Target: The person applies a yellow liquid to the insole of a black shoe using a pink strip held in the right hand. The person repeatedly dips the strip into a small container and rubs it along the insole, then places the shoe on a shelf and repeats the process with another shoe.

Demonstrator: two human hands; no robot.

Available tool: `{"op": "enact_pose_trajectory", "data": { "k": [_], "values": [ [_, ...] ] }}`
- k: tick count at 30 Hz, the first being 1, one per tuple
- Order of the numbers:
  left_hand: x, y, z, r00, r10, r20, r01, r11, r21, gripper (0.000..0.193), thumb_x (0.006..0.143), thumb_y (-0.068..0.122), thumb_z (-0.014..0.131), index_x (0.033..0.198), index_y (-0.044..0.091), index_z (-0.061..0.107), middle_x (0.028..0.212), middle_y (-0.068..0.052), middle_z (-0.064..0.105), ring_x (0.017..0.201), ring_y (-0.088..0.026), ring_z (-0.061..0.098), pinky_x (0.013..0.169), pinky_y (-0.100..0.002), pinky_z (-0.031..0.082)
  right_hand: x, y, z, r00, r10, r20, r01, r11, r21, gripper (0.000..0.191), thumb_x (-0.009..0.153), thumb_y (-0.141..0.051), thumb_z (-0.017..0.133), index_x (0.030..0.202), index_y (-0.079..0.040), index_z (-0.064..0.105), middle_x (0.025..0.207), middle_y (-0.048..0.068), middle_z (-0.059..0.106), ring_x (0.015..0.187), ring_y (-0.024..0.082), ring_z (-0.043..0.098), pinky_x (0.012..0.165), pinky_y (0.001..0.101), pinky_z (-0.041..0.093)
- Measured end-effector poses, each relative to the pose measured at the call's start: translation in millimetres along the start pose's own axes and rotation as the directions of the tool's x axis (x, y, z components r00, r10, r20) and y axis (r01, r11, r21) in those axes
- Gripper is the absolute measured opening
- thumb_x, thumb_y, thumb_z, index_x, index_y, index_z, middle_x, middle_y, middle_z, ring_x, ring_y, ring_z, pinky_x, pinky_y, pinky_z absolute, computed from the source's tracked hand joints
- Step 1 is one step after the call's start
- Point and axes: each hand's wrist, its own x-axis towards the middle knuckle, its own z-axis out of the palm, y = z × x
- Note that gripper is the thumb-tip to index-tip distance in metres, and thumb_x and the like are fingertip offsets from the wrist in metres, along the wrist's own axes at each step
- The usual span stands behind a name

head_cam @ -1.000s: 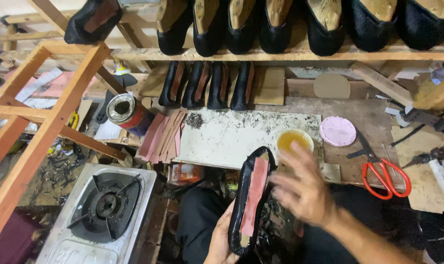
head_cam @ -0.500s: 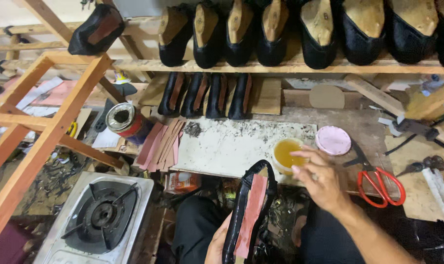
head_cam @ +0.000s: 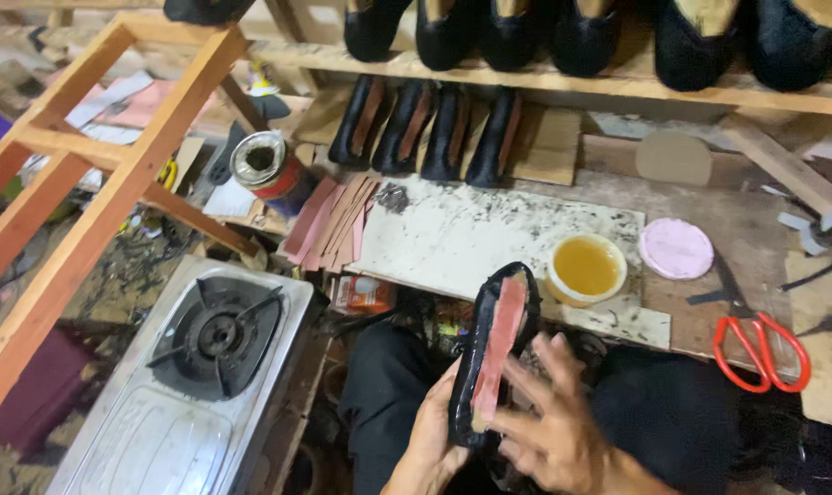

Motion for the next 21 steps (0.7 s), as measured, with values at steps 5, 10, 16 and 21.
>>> {"op": "enact_pose_trajectory", "data": {
  "k": [5,10,16,21],
  "values": [
    [2.8,4.2,-9.6,0.995,-0.039,-0.094,0.037,0.999,-0.024,0.048,0.098,0.007,0.042,0.144,-0.004,0.052,0.130,-0.015,0.068,0.110,-0.020,0.070,0.094,-0.032,0.058,5.3,5.8,17.4,0.991,0.104,0.085,-0.099,0.993,-0.064,0.045,0.095,-0.045,0.052,0.122,-0.018,0.074,0.158,0.015,0.038,0.153,0.045,0.017,0.122,0.0651,0.011],
    [8.0,10.4,-22.7,0.999,-0.006,-0.044,0.006,1.000,-0.004,0.046,0.105,0.013,0.044,0.146,-0.003,0.052,0.128,-0.015,0.068,0.107,-0.021,0.068,0.091,-0.034,0.057,13.4,-1.1,20.9,0.997,0.021,0.075,-0.017,0.999,-0.051,0.036,0.089,-0.038,0.064,0.118,-0.019,0.074,0.155,0.015,0.041,0.150,0.044,0.024,0.119,0.0653,0.018],
    [-3.6,26.4,-20.3,0.990,0.005,-0.139,-0.011,0.999,-0.044,0.054,0.096,0.018,0.050,0.146,-0.001,0.048,0.131,-0.014,0.069,0.115,-0.023,0.070,0.097,-0.037,0.059,17.1,13.2,16.2,0.988,0.156,0.015,-0.157,0.988,0.015,0.032,0.078,-0.028,0.073,0.108,-0.018,0.077,0.146,0.016,0.053,0.146,0.041,0.035,0.119,0.0561,0.025],
    [-6.0,40.4,-20.2,0.989,0.080,-0.127,-0.096,0.987,-0.126,0.062,0.094,0.028,0.057,0.145,-0.004,0.047,0.132,-0.018,0.067,0.116,-0.026,0.068,0.099,-0.041,0.056,-18.5,48.2,23.4,0.970,0.228,-0.081,-0.226,0.973,0.036,0.027,0.082,-0.024,0.071,0.106,-0.015,0.076,0.143,0.015,0.058,0.140,0.034,0.052,0.118,0.0451,0.039]
  ]
}}
